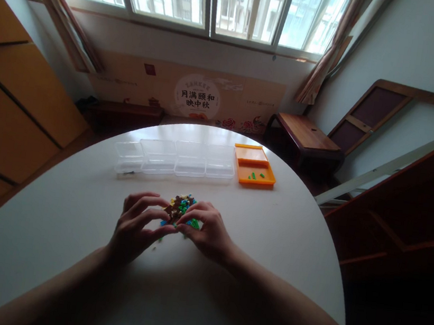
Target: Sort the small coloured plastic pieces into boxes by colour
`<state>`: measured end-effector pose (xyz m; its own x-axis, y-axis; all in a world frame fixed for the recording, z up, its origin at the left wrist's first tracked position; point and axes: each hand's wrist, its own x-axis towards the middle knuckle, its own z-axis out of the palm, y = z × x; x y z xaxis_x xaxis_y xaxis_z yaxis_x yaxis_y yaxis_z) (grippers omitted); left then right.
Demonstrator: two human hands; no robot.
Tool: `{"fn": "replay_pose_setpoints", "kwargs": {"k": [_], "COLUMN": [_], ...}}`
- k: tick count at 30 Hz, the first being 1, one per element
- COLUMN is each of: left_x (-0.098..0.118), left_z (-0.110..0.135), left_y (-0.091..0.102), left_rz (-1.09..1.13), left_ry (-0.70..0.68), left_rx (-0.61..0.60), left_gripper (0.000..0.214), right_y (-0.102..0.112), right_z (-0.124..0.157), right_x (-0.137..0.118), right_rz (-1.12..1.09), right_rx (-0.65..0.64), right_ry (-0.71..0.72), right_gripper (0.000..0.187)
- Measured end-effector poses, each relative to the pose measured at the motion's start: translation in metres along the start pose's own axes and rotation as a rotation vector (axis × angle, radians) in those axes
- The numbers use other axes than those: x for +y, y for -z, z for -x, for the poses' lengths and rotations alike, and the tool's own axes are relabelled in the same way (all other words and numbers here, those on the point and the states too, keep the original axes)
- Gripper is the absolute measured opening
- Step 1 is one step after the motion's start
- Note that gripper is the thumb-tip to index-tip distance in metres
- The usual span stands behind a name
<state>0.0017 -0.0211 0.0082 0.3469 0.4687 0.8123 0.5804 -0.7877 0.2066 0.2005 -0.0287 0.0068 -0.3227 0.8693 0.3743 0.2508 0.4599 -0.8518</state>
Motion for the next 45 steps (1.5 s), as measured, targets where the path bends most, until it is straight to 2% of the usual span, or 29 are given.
{"fn": "replay_pose_setpoints", "kwargs": {"k": [5,8,13,18,23,28,36,45], "left_x": [-0.001,-0.001,0.000,0.000,-0.001,-0.003,-0.002,0.001], "left_z": [0.001,0.001,0.001,0.000,0.001,0.001,0.002,0.004], "left_y": [0.000,0.000,0.000,0.000,-0.001,-0.001,-0.003,-0.004], "left_rz": [-0.006,-0.011,0.001,-0.018,-0.025,-0.039,-0.042,-0.050], "left_ry": [0.011,0.022,0.005,0.019,0.039,0.053,0.068,0.046], "left_rx": [-0.012,-0.028,-0.033,-0.043,-0.069,-0.079,-0.163,-0.370], "left_gripper": [0.025,0.025,0.025,0.023,0.023,0.020,0.011,0.026], "right_y": [0.002,0.015,0.067,0.126,0.157,0.161,0.155,0.128], "right_z": [-0.003,-0.010,-0.028,-0.032,-0.028,-0.031,-0.029,-0.025], "right_x": [0.008,0.022,0.059,0.095,0.121,0.130,0.123,0.096], "right_rz": [0.008,0.085,0.263,0.524,0.620,0.617,0.602,0.564], "right_rx": [0.047,0.140,0.328,0.568,0.719,0.761,0.820,0.709], "right_ry": [0.022,0.033,0.047,-0.037,-0.180,-0.240,-0.226,-0.139], "right_gripper": [0.002,0.005,0.014,0.027,0.035,0.034,0.030,0.023]}}
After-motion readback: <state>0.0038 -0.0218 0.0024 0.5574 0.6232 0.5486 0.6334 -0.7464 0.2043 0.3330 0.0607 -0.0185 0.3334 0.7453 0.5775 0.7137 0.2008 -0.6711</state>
